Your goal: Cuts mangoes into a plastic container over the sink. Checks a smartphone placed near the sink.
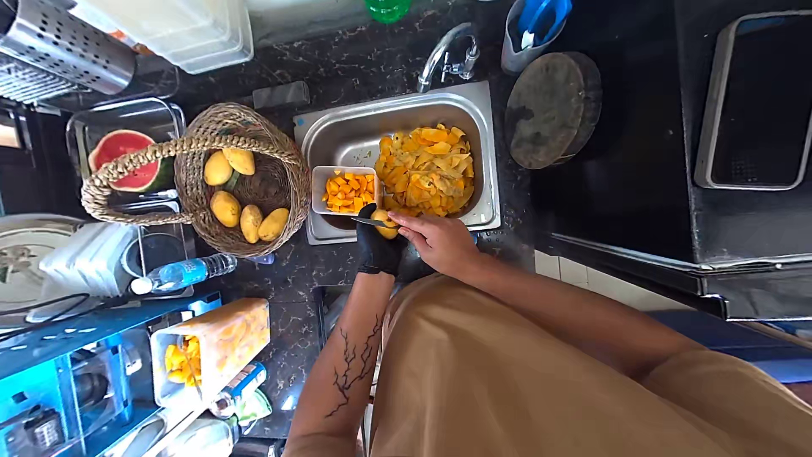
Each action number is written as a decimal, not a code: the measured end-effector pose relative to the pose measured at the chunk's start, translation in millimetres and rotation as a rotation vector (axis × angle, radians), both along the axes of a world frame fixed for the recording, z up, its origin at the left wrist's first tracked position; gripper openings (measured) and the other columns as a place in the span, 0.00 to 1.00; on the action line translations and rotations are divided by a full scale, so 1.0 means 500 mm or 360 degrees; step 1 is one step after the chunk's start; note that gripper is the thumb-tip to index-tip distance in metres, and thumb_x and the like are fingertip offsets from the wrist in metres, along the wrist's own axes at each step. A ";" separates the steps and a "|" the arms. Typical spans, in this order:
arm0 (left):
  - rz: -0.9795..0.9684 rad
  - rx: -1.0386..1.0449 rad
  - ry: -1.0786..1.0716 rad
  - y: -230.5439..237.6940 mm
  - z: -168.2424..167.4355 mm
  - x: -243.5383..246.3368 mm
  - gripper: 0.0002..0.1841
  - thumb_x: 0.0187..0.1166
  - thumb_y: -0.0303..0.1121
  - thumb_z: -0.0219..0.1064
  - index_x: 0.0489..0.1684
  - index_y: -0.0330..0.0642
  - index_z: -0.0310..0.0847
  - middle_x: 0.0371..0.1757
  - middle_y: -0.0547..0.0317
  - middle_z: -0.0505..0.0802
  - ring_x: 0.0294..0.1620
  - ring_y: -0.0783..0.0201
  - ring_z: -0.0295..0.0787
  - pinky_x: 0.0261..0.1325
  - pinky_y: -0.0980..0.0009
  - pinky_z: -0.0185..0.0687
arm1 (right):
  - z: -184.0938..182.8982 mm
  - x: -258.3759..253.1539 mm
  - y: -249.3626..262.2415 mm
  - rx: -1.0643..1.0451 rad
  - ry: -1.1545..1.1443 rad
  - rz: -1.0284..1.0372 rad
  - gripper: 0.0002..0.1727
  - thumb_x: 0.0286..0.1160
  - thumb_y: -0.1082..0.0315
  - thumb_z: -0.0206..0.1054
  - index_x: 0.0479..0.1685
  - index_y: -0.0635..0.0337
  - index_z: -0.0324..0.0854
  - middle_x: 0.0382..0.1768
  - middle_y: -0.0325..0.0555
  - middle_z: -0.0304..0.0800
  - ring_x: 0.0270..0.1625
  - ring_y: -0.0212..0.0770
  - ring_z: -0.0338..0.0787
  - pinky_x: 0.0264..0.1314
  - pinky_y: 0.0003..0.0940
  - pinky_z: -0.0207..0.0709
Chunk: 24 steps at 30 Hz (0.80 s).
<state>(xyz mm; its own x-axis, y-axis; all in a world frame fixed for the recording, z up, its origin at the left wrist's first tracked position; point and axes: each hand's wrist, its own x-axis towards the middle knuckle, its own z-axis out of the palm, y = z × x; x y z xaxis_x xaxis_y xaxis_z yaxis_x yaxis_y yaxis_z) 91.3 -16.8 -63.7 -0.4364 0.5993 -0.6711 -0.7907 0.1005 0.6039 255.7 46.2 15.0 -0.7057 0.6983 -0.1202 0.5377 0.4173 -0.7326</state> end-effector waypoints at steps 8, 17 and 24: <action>-0.0203 -0.0198 -0.0087 0.012 0.171 0.041 0.14 0.82 0.46 0.60 0.55 0.49 0.78 0.41 0.52 0.88 0.33 0.59 0.88 0.29 0.63 0.86 | -0.039 -0.004 0.094 -0.0804 0.0130 -0.0140 0.24 0.93 0.46 0.51 0.77 0.37 0.82 0.66 0.39 0.91 0.66 0.41 0.90 0.72 0.56 0.80; -0.0099 0.0105 -0.0344 0.024 0.162 0.024 0.22 0.81 0.53 0.51 0.63 0.50 0.76 0.51 0.51 0.89 0.48 0.54 0.90 0.47 0.52 0.88 | 0.023 0.005 0.060 -0.0662 0.0011 -0.0094 0.28 0.89 0.43 0.55 0.87 0.27 0.68 0.56 0.46 0.93 0.47 0.50 0.94 0.51 0.64 0.86; 0.0231 -0.0114 -0.0315 0.076 0.207 0.055 0.19 0.91 0.52 0.45 0.57 0.48 0.71 0.41 0.55 0.85 0.39 0.62 0.86 0.42 0.65 0.87 | 0.023 0.007 -0.009 0.0118 -0.0016 0.0039 0.23 0.90 0.49 0.55 0.82 0.27 0.75 0.37 0.42 0.90 0.39 0.44 0.91 0.38 0.46 0.84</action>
<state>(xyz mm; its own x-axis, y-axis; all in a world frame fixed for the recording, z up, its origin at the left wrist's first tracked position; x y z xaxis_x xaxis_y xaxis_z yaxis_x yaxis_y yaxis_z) 118.8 21.0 39.8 -0.3705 0.4877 -0.7905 -0.9021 0.0140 0.4314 259.2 41.9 26.5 -0.7217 0.6880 -0.0760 0.5339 0.4833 -0.6938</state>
